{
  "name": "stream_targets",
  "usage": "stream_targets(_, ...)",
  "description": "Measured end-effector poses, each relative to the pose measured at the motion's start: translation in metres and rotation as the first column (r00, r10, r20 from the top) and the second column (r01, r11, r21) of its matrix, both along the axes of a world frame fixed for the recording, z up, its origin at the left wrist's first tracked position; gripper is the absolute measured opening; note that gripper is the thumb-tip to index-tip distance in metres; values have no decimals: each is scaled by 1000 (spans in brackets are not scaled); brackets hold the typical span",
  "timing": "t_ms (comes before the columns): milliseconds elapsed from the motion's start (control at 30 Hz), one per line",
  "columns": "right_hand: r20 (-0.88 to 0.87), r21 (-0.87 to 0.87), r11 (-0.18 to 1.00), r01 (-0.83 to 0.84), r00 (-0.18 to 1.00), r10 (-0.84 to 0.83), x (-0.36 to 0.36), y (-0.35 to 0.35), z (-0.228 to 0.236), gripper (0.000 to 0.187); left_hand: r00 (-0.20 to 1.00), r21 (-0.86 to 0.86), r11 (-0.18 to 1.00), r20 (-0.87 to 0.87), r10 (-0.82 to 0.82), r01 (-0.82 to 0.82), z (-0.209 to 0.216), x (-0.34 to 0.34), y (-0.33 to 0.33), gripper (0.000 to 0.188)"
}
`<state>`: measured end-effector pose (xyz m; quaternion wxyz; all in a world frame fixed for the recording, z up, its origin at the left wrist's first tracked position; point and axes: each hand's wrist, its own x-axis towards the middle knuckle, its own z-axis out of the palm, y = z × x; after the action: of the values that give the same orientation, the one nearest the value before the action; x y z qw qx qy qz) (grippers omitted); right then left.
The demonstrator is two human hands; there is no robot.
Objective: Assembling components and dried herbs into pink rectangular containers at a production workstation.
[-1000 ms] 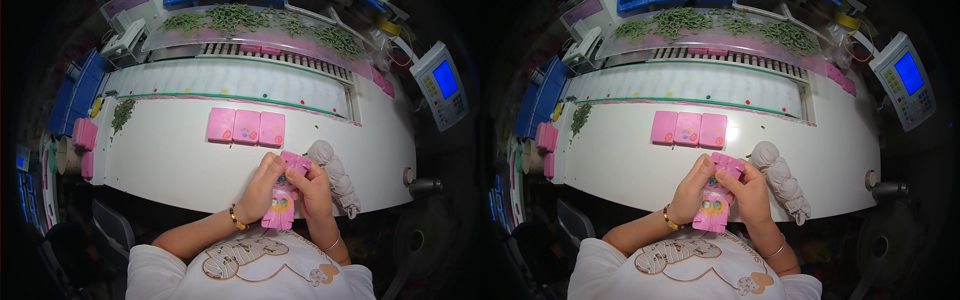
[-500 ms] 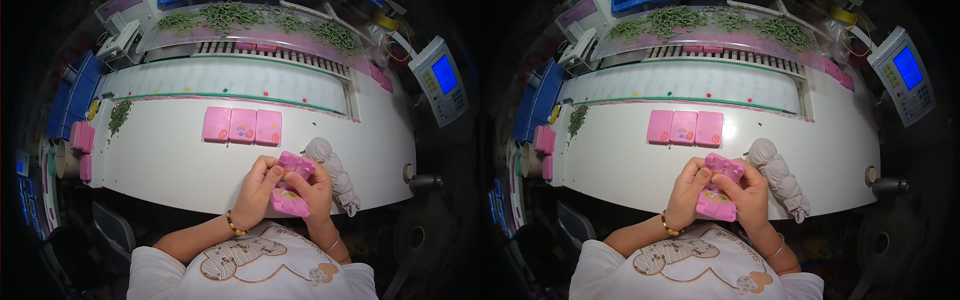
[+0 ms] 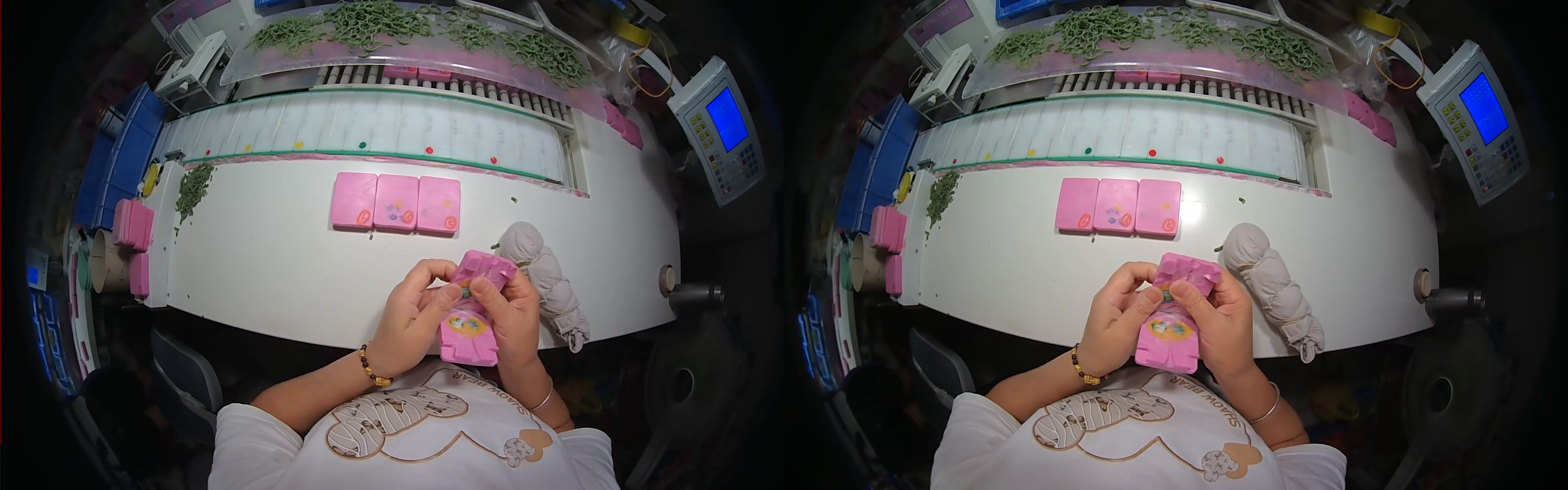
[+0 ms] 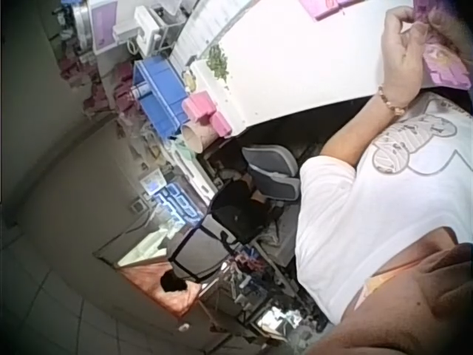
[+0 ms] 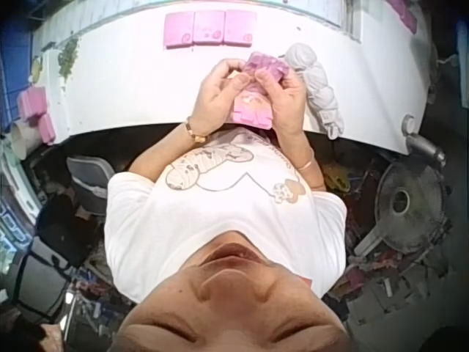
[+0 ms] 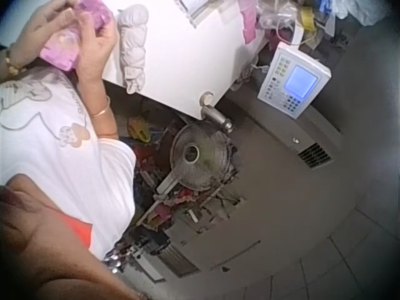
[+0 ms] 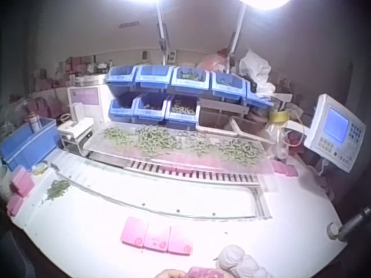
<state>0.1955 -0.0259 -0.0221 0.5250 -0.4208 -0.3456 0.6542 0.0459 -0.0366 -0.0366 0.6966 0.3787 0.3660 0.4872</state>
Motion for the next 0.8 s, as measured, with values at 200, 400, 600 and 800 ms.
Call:
stream_targets(200, -90, -47, 995, -83, 993, 78, 6, 4, -5, 23, 998, 18, 999, 47, 47, -48, -6, 0, 1, 20)
stream_targets(400, -103, 36, 997, -72, 992, 75, 12, 7, -3, 25, 976, -3, 987, 149, 157, -158, -4, -2, 4, 20)
stream_targets(600, 222, 211, 969, -131, 972, 83, 22, 4, -14, 21, 995, 24, 996, 56, 80, -81, -6, -5, 5, 28)
stream_targets(800, 208, 167, 975, -145, 972, 109, 23, 2, -8, 20, 992, 65, 997, -115, 57, -49, 2, -12, 9, 29)
